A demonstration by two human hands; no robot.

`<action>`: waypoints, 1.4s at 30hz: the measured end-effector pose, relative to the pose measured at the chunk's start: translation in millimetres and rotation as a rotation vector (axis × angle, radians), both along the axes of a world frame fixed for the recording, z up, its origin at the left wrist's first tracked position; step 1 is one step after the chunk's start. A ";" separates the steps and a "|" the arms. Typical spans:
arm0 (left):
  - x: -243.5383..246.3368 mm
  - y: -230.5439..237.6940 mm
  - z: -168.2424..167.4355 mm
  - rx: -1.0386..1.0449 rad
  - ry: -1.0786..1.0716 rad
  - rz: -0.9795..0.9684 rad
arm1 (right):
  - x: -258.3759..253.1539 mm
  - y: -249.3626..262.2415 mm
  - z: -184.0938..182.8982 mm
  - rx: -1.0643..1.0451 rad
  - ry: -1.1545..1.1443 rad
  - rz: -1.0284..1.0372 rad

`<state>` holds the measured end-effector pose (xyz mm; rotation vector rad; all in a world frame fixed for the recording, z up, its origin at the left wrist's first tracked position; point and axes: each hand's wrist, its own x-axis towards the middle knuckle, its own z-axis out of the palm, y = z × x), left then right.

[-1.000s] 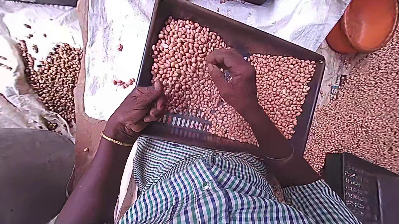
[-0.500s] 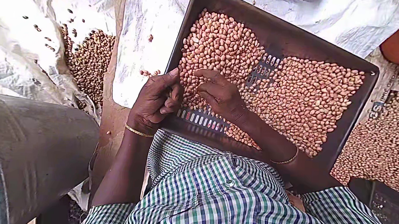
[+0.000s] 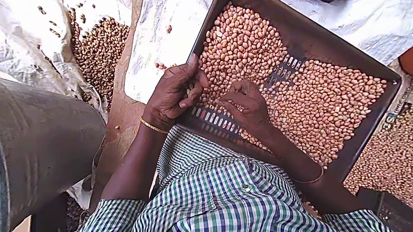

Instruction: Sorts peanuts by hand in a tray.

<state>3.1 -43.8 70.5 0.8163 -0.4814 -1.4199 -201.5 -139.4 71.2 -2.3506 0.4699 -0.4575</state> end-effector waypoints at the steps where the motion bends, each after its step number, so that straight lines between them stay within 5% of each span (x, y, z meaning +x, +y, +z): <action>1: -0.2 -0.5 -0.1 -0.002 -0.007 0.000 | -0.1 5.4 -5.8 -0.037 0.043 0.035; 6: 0.4 0.6 -3.0 -0.036 -0.033 -0.004 | 8.8 16.6 -36.7 -0.304 0.118 0.193; 12: -1.1 0.8 3.0 0.085 -0.032 -0.118 | 5.8 7.9 29.5 0.292 -0.135 -0.119; 15: -2.9 -5.5 3.2 0.174 -0.068 -0.296 | 17.7 -2.8 31.6 0.186 -0.228 -0.085; 19: 1.6 -2.4 -3.9 0.063 -0.072 -0.224 | 28.7 -65.3 -10.1 0.179 -0.341 0.055; 24: 2.7 -1.3 -4.9 0.031 -0.047 -0.144 | 17.5 -80.8 -50.7 -0.067 -0.150 0.406; 29: 3.8 -0.8 -3.5 0.040 -0.082 -0.143 | -84.7 -54.0 -38.9 -0.113 0.219 0.567; 33: 6.1 -1.4 -7.8 -0.006 -0.088 -0.146 | -152.7 -55.2 -8.8 0.036 0.193 0.303; 38: 4.5 -2.3 -3.8 0.083 -0.154 -0.132 | -118.4 -45.1 0.3 0.313 -0.048 -0.255; 42: 3.7 0.5 -4.3 0.062 -0.163 -0.113 | -71.4 -42.8 -13.9 0.051 0.037 -0.277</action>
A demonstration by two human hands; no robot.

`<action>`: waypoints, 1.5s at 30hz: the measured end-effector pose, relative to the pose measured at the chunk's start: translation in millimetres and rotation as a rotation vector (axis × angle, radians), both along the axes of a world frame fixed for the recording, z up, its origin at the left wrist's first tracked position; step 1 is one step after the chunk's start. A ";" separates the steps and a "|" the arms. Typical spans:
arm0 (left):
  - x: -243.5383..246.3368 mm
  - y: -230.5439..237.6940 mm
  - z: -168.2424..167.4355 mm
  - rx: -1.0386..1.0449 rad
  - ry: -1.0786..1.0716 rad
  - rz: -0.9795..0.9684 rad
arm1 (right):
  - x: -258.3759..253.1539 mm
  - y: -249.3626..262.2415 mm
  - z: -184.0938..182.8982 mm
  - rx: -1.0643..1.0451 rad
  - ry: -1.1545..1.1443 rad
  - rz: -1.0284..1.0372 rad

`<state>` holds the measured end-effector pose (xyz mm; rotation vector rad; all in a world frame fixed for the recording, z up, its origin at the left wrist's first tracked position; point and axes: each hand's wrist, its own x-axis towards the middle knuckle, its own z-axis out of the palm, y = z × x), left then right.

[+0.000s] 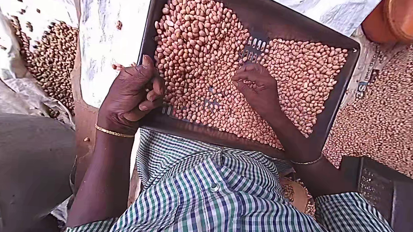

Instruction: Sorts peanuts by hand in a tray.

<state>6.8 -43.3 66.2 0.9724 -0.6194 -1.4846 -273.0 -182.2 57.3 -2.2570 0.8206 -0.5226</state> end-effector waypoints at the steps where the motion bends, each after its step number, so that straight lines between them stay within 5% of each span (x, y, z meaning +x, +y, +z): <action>1: -0.4 0.1 0.1 -0.011 -0.002 0.003 | 6.7 3.5 1.0 -0.065 0.069 0.023; 7: -0.4 -2.9 2.1 -0.020 -0.005 -0.011 | 16.1 34.0 25.4 -0.317 0.549 0.241; 12: -1.7 -1.6 0.5 -0.027 0.020 0.016 | 26.6 36.7 46.2 -0.106 0.663 0.184; 14: -2.4 -2.2 1.2 -0.023 0.021 0.012 | 24.7 23.5 49.7 0.133 0.467 0.091; 16: -1.5 -2.5 0.6 -0.040 0.022 0.007 | 19.5 -1.9 31.7 0.528 0.017 -0.026; 18: -0.4 -1.1 -1.7 -0.056 0.021 -0.003 | 16.1 -21.0 7.3 0.677 -0.205 -0.066; 22: -1.4 -3.8 0.2 -0.051 0.020 -0.004 | 40.3 -11.6 21.5 0.143 0.300 -0.053; 27: -0.8 -1.6 -0.1 -0.053 0.050 0.017 | 50.7 20.0 53.3 -0.088 0.683 0.133; 29: -2.0 -3.1 0.3 -0.048 0.033 0.014 | 57.7 -8.6 26.2 0.046 0.517 0.064; 31: -2.3 -3.6 1.6 -0.042 0.014 0.014 | 47.2 -30.7 0.9 0.293 0.060 -0.096; 33: -0.8 -0.4 0.4 -0.039 0.010 0.023 | 35.8 -31.3 -1.9 0.677 -0.361 -0.147; 34: -0.7 0.2 -0.4 -0.039 0.012 0.019 | 23.6 -25.5 5.1 0.751 -0.360 -0.095; 40: -1.0 -1.8 -1.5 -0.054 0.010 0.020 | 32.5 -33.4 57.3 0.542 0.677 0.411; 45: -1.6 -1.7 -3.8 -0.058 0.018 0.028 | 42.6 -106.8 86.6 0.320 -0.145 -0.260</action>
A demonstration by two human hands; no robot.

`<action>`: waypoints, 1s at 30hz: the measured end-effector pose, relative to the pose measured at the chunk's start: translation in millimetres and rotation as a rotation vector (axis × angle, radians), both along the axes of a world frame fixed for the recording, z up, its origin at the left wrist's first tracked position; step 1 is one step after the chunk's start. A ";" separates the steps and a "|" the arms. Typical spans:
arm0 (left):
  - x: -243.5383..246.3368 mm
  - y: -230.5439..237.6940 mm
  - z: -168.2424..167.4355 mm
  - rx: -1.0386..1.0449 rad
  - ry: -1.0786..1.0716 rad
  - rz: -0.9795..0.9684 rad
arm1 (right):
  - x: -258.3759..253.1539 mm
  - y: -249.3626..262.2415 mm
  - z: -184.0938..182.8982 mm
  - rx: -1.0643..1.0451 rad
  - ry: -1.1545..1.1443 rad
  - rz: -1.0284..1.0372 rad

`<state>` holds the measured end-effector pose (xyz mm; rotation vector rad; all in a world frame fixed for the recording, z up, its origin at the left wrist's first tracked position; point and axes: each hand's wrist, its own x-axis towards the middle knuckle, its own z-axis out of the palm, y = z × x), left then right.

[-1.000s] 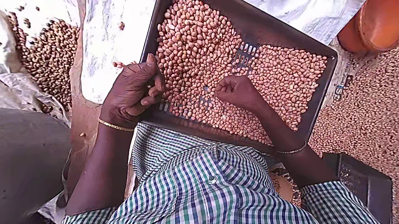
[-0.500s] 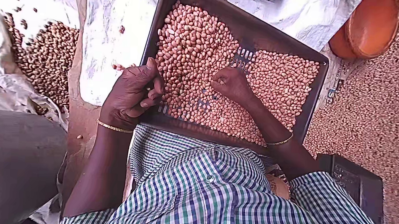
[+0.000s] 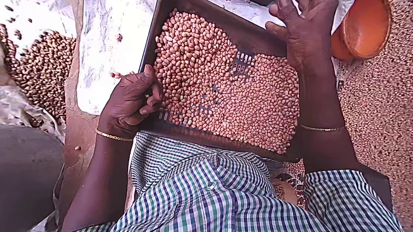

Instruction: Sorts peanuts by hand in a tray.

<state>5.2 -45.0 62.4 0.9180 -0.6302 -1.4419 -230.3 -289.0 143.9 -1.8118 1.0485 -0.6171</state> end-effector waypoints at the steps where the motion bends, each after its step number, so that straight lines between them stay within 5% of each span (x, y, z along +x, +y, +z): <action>1: 0.4 -0.3 0.2 -0.006 0.003 0.000 | 1.1 -1.9 -1.4 -0.135 0.016 -0.034; 4: 0.7 -0.5 2.1 -0.006 -0.002 -0.005 | -5.6 51.6 -29.9 -0.414 0.329 0.270; 6: 0.9 -0.2 1.8 -0.006 -0.002 -0.011 | -8.5 96.3 -37.0 -0.415 0.556 0.481; 9: 1.1 0.6 1.0 -0.011 0.020 -0.014 | -20.8 121.8 -54.3 -0.594 0.671 0.591; 11: 1.0 -0.4 2.3 -0.014 0.012 -0.013 | -7.2 120.5 -47.3 -0.493 0.753 0.566; 16: -1.5 0.5 5.1 0.068 0.001 -0.053 | -7.8 111.0 -42.2 -0.173 0.166 0.203; 19: -4.6 -5.2 9.3 0.224 -0.061 -0.265 | 19.0 149.8 -26.3 -0.210 0.069 0.343; 24: -2.7 0.4 4.9 0.175 -0.092 -0.200 | -0.5 59.2 -65.3 -0.501 0.184 0.071; 28: 0.3 0.6 -1.6 0.090 -0.040 -0.102 | -50.8 -1.0 -89.8 -0.485 0.491 0.278; 30: 0.9 0.5 -1.4 0.077 -0.028 -0.085 | -50.9 -6.0 -107.2 -0.545 0.459 0.368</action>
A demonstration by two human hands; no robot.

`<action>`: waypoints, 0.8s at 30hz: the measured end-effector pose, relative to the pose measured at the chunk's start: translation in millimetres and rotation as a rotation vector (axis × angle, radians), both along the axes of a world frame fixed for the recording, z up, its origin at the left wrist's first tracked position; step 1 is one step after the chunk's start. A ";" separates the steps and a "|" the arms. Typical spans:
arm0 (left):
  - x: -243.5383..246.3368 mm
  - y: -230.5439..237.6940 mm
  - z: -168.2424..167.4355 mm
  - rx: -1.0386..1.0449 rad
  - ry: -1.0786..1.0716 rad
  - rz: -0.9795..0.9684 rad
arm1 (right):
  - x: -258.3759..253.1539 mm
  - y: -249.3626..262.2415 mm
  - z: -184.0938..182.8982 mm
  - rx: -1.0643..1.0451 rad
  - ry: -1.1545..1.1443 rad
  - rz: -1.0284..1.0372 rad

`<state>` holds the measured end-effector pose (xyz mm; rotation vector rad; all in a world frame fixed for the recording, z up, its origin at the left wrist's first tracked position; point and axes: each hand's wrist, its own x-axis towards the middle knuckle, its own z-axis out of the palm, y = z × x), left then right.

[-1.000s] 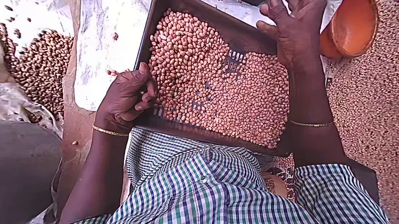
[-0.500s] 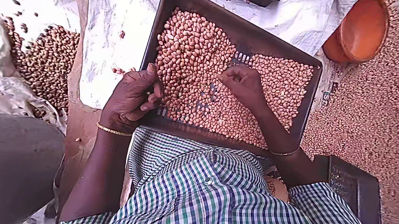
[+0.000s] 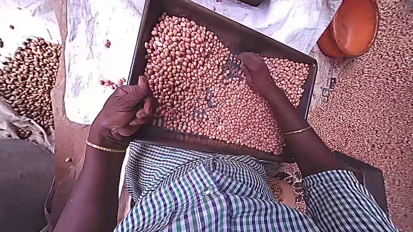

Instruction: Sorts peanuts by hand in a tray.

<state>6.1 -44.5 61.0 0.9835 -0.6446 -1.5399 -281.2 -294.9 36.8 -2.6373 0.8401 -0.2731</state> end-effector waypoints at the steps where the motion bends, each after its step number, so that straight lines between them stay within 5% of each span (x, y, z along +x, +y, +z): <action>1: 0.1 0.1 0.6 -0.004 0.002 0.008 | 4.3 1.4 -7.9 -0.008 -0.060 0.045; 11: 0.1 1.8 4.2 -0.059 0.089 0.060 | 55.9 136.2 -11.9 0.511 -0.360 0.579; 17: 1.2 2.0 2.0 -0.034 0.034 0.060 | 103.4 168.4 -22.4 0.512 -0.436 0.694; 24: 0.2 2.8 -2.2 -0.005 -0.012 0.090 | -3.8 129.9 10.4 0.318 0.004 0.706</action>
